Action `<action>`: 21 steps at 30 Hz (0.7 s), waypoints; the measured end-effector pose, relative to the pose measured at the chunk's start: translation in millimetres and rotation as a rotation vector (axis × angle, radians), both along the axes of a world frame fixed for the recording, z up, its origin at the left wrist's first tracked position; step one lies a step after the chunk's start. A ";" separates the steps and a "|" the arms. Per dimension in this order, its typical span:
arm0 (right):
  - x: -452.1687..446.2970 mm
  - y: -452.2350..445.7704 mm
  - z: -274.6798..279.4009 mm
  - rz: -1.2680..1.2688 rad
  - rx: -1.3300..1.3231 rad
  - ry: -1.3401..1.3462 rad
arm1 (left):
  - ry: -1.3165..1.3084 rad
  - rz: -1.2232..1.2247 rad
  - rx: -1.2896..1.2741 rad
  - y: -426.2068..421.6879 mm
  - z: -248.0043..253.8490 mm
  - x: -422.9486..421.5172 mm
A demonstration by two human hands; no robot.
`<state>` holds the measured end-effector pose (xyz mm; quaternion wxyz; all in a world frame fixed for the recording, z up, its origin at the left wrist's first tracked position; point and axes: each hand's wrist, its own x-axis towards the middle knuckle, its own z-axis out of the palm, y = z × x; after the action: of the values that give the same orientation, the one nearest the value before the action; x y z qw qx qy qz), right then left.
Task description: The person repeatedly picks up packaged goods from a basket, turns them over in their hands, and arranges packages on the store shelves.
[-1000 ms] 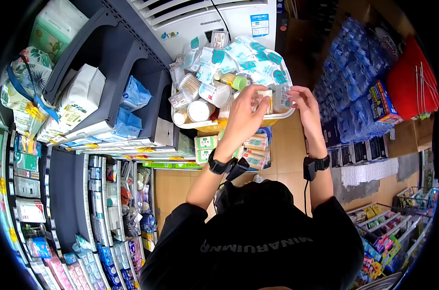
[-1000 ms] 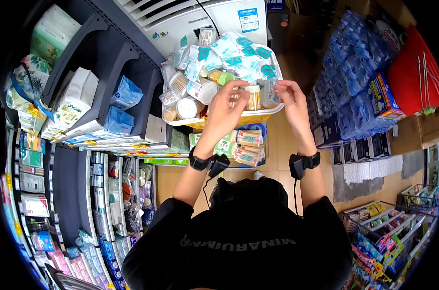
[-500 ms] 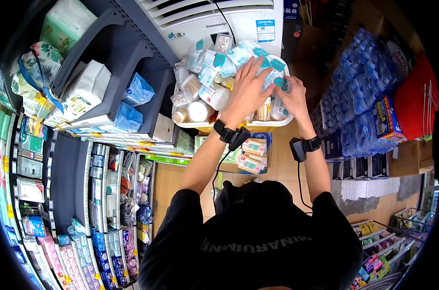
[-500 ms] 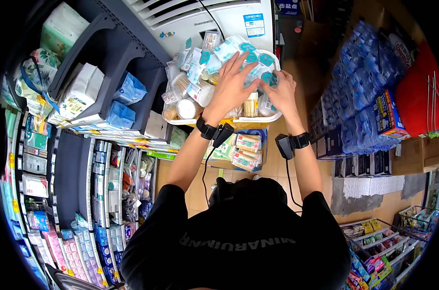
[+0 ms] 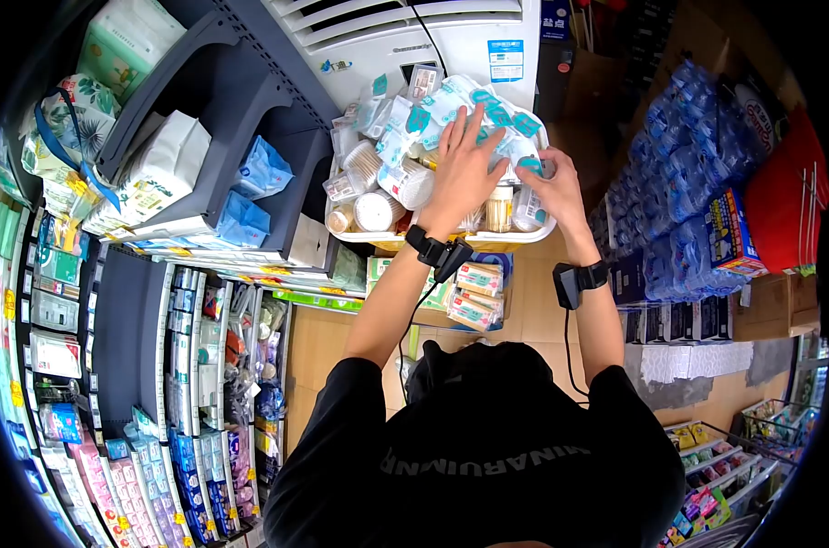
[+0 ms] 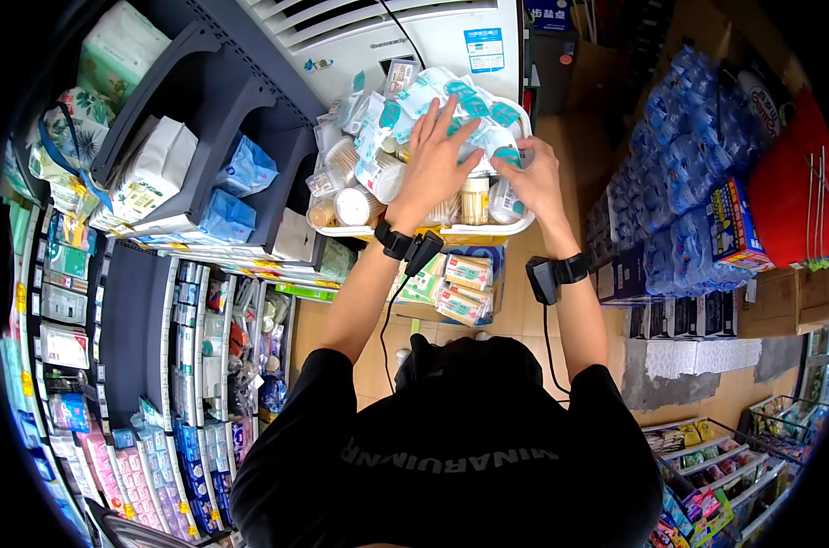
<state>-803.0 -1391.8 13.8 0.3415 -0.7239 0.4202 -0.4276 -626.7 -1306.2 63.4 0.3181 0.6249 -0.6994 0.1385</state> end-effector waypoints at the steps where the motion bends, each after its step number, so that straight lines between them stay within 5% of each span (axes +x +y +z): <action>1: -0.7 -2.2 -3.7 0.000 0.000 0.001 | 0.002 0.002 0.001 0.0 0.4 0.7; 21: -38.2 8.4 -5.2 0.086 0.394 -0.555 | -0.013 0.025 0.009 -1.4 -2.2 6.7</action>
<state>-841.2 -1383.4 8.6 0.5937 -0.5171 0.3550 -0.5040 -620.0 -1307.6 61.2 0.3088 0.6341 -0.6943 0.1433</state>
